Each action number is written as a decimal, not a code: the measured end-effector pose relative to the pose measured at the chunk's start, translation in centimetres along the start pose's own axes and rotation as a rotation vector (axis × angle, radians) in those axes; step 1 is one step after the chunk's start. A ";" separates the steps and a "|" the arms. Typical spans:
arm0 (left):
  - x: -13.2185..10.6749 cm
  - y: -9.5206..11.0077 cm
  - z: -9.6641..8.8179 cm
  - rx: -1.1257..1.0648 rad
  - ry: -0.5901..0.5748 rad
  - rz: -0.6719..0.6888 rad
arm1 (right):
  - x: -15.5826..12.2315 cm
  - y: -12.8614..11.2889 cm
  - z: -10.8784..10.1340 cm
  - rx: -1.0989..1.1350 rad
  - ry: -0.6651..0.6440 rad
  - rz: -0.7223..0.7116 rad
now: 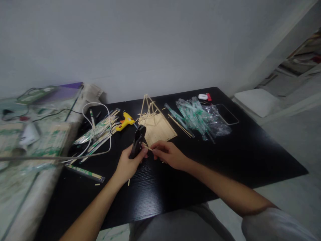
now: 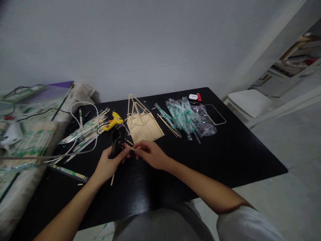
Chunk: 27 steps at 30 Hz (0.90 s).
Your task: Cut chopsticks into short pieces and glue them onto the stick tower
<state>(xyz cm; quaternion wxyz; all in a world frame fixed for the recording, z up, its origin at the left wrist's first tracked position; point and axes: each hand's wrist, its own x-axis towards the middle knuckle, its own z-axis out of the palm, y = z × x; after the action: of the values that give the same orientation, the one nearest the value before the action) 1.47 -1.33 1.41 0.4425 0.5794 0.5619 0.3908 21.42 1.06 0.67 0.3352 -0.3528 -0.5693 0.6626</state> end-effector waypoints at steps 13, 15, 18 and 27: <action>0.1 -0.1 -1.2 0.623 0.017 0.224 | -0.1 -0.5 -0.5 -0.003 0.269 -0.127; 0.1 -0.2 -1.0 0.616 -0.008 0.219 | -0.1 -0.5 -0.5 -0.006 0.279 -0.124; 0.0 -0.1 -0.9 0.607 -0.021 0.217 | -0.2 -0.7 -0.5 -0.046 0.293 -0.125; 0.0 0.0 -0.6 0.619 -0.060 0.221 | -0.2 -1.1 -0.6 -0.103 0.294 -0.142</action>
<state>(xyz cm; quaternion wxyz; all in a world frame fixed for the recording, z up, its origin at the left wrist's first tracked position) 0.86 -1.32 1.56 0.2169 0.7549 0.5746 0.2300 22.06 1.30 1.68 0.4423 -0.4215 -0.5708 0.5486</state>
